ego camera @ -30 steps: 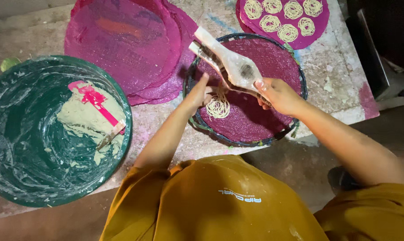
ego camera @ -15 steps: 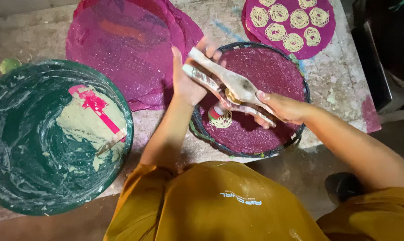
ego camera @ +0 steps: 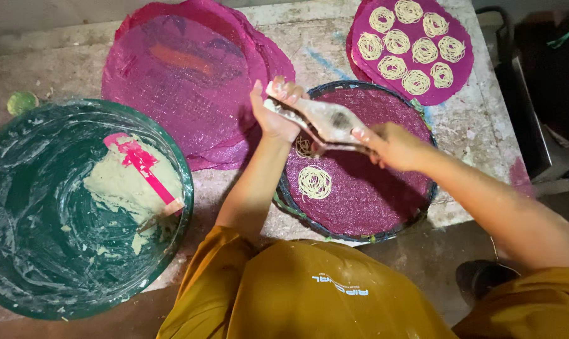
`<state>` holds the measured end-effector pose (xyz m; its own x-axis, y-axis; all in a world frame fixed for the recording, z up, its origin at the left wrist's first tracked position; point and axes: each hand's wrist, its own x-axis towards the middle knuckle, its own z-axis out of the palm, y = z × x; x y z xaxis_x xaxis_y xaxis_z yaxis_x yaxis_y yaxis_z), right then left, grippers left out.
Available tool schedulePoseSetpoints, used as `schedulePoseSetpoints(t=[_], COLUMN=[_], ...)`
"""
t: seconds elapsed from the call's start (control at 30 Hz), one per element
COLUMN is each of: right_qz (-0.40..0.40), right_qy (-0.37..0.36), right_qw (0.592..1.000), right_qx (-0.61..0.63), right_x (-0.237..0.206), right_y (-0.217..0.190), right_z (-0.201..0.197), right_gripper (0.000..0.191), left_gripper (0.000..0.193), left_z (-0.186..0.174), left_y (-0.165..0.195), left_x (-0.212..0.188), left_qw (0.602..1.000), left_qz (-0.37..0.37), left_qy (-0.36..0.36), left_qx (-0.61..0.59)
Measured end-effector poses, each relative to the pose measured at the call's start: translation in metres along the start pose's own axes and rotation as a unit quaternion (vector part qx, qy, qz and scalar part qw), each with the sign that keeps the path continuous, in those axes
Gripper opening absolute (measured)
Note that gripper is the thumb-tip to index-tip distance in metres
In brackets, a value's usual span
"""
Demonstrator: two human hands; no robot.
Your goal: The person scoops dough from a green bowl using a pink spatula and loads it into a white manual noodle press. They then press the dough through the tool to form spiral noodle shapes onto a pink tray. The person repeats this process, filling the tray with multiple noodle spirals.
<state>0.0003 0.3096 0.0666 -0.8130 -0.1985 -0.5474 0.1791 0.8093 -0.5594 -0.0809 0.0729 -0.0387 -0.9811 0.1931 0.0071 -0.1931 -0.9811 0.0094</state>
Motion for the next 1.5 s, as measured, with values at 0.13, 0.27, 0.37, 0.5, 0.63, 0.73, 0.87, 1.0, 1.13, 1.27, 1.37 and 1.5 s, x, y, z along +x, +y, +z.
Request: schedulePoseSetpoints(t=[0.13,0.27,0.37,0.5,0.63,0.73,0.87,1.0,1.13,1.27,1.37,1.5], right_qz=[-0.03,-0.06,0.013,-0.004,-0.066,-0.061,-0.088,-0.081,-0.072,-0.12,-0.072,-0.046], right_qy=[0.065,0.024,-0.005,0.071,0.096,0.078,0.074,0.114,0.162,0.168,0.145,0.01], right_qw=[0.997,0.994,0.999,0.996,0.993,0.994,0.989,0.984,0.974,0.957,0.966,0.974], right_qx=[-0.012,0.086,0.048,-0.046,0.008,0.05,0.091,0.108,0.144,0.205,0.199,0.223], right_x=[0.005,0.003,-0.002,-0.004,-0.003,-0.003,0.003,0.013,0.018,0.014,0.008,0.006], right_y=[-0.008,-0.01,-0.007,-0.007,-0.008,-0.002,0.011,0.021,0.035,0.057,0.07,0.069], right_z=[0.0,0.013,0.004,-0.016,-0.014,-0.01,-0.009,-0.004,-0.008,-0.014,-0.014,-0.01], right_gripper=[0.065,0.069,0.073,0.063,0.054,0.052,0.052,0.047,0.043,0.044,0.054,0.06], left_gripper=[0.05,0.051,0.052,0.05,0.055,0.079,0.089,0.096,0.084,0.065,0.05,0.052], left_z=[0.011,0.017,0.02,0.032,0.036,0.024,-0.001,-0.018,-0.029,-0.017,0.004,0.024], left_y=[0.008,0.02,0.007,-0.009,0.004,0.011,-0.004,-0.001,0.005,0.016,0.018,-0.002], left_x=[0.017,0.012,0.005,0.015,0.023,0.017,0.006,-0.012,-0.043,-0.083,-0.079,-0.021], left_qw=[0.999,0.999,0.998,0.998,0.999,0.96,0.815,0.799,0.701,0.37,0.345,0.93], left_qz=[0.003,-0.001,0.009,0.03,-0.036,-0.132,-0.321,-0.286,-0.112,0.016,-0.069,-0.048], left_qy=[-0.041,-0.025,0.058,0.056,-0.001,0.173,0.118,0.097,-0.006,-0.063,0.018,0.015], left_qx=[0.005,0.022,0.014,-0.011,-0.024,0.179,0.467,0.519,0.705,0.927,0.936,0.364])
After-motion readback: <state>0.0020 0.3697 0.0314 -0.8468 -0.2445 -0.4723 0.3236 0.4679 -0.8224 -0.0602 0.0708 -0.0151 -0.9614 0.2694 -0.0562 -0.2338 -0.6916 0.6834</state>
